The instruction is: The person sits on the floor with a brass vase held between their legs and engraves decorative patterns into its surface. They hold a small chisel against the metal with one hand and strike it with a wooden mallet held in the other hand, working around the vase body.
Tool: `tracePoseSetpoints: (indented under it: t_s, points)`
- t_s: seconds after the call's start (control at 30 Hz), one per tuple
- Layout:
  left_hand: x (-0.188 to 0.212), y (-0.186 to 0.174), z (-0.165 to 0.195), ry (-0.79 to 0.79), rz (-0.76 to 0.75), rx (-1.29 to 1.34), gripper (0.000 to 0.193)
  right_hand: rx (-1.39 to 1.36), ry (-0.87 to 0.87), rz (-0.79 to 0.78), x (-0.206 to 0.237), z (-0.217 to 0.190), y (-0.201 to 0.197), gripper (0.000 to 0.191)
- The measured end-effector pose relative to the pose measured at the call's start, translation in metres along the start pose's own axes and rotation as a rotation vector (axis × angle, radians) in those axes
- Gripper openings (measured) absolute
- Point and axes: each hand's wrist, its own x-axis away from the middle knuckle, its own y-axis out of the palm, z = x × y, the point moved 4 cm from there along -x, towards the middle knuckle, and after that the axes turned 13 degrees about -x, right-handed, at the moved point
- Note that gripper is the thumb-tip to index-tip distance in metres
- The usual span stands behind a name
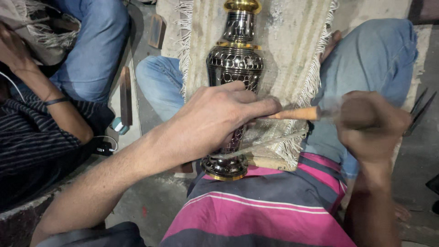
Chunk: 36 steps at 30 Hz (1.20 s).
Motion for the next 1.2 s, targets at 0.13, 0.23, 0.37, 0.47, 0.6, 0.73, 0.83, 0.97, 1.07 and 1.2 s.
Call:
tracePoseSetpoints:
  t_s: [0.13, 0.23, 0.37, 0.47, 0.6, 0.73, 0.83, 0.97, 1.07, 1.2]
  points:
    - [0.002, 0.0, -0.001, -0.007, 0.005, 0.003, 0.055, -0.042, 0.027, -0.012, -0.001, 0.008, -0.008, 0.028]
    - [0.004, 0.002, -0.002, -0.011, 0.025, 0.012, 0.06, -0.026, 0.009, -0.007, -0.001, 0.011, -0.012, 0.028]
    - [0.01, 0.006, -0.002, -0.042, 0.055, 0.027, 0.062, -0.124, 0.014, -0.005, -0.015, -0.01, -0.007, 0.028]
    - [0.014, 0.011, -0.001, -0.074, 0.097, 0.041, 0.049, 0.068, 0.035, -0.134, -0.039, -0.054, 0.012, 0.025]
    - [0.025, 0.014, 0.002, -0.168, 0.236, 0.092, 0.035, 0.032, 0.036, -0.205, -0.071, -0.123, 0.043, 0.033]
    - [0.036, 0.022, 0.01, -0.277, 0.421, 0.073, 0.035, 0.194, 0.06, -0.303, -0.094, -0.176, 0.071, 0.03]
    - [0.046, 0.033, 0.018, -0.412, 0.55, 0.005, 0.034, 0.534, -0.284, -0.485, -0.11, -0.197, 0.084, 0.039]
    - [0.054, 0.055, 0.029, -0.615, 0.704, 0.045, 0.031, 0.893, -0.507, -0.702, -0.11, -0.184, 0.078, 0.054]
    - [0.058, 0.07, 0.033, -0.773, 0.755, 0.054, 0.029, 0.963, -0.567, -0.76, -0.105, -0.174, 0.078, 0.059]
    - [0.064, 0.077, 0.035, -0.744, 0.83, -0.008, 0.025, 0.926, -0.772, -0.723, -0.103, -0.207, 0.108, 0.058]
